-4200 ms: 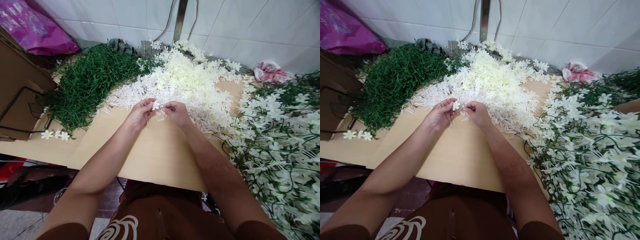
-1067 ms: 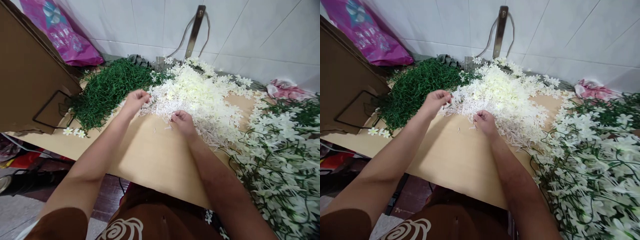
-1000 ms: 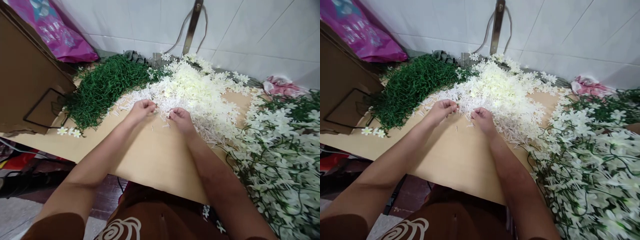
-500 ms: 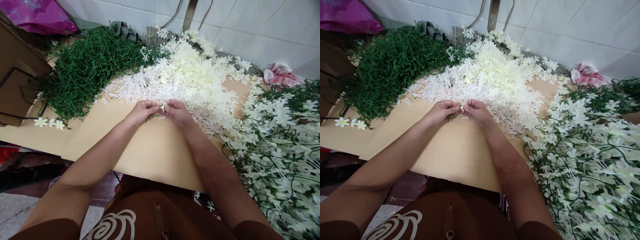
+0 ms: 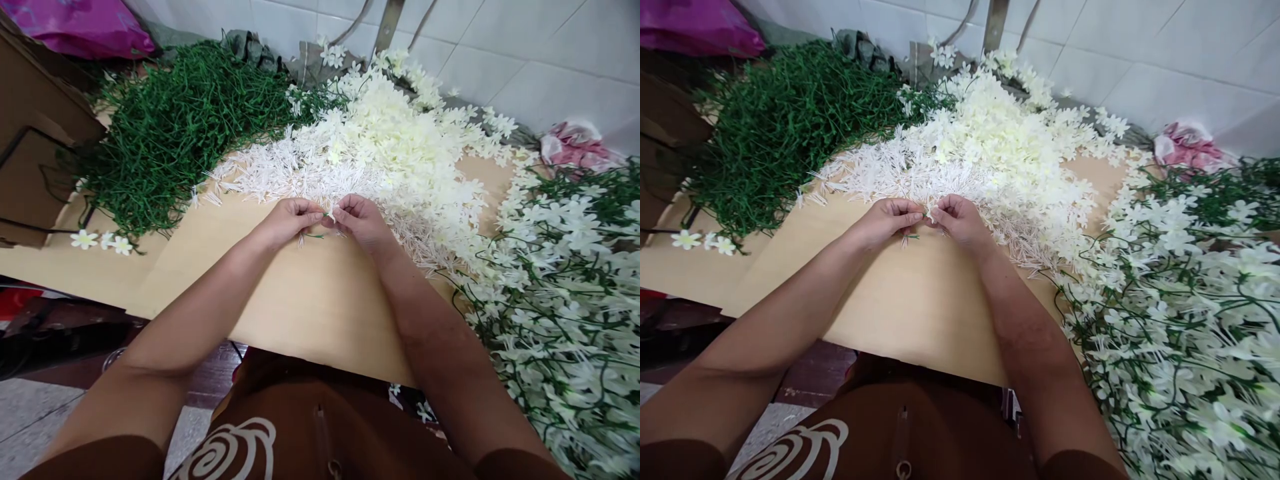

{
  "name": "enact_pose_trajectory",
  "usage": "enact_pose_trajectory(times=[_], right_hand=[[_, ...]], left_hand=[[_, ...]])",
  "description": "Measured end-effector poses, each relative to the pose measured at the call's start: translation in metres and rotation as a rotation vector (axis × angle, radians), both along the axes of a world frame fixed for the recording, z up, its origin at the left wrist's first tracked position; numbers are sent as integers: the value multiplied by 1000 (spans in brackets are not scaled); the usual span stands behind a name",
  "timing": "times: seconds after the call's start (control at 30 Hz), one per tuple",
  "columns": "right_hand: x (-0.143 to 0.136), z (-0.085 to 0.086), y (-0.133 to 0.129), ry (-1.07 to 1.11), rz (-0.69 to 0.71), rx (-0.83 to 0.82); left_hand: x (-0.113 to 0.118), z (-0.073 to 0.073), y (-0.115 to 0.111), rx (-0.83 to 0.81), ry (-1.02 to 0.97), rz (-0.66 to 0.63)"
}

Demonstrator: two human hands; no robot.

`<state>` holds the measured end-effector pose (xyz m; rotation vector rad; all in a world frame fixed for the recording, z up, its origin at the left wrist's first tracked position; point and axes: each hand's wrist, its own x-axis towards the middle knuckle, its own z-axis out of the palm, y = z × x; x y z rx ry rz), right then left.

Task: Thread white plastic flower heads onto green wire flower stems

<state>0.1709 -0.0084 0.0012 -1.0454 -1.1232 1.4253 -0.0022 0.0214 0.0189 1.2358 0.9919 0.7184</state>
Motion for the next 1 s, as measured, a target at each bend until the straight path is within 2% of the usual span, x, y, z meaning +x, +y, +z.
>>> enact_pose_trajectory(times=[0.17, 0.33, 0.7, 1.0], right_hand=[[-7, 0, -2, -160, -85, 120], [-12, 2, -5, -152, -109, 126], [-14, -3, -6, -190, -141, 127], [-17, -8, -9, -113, -100, 153]], left_hand=[[3, 3, -2, 4, -11, 23], [7, 4, -4, -9, -18, 97], [7, 0, -5, 11, -43, 41], [6, 1, -6, -6, -15, 7]])
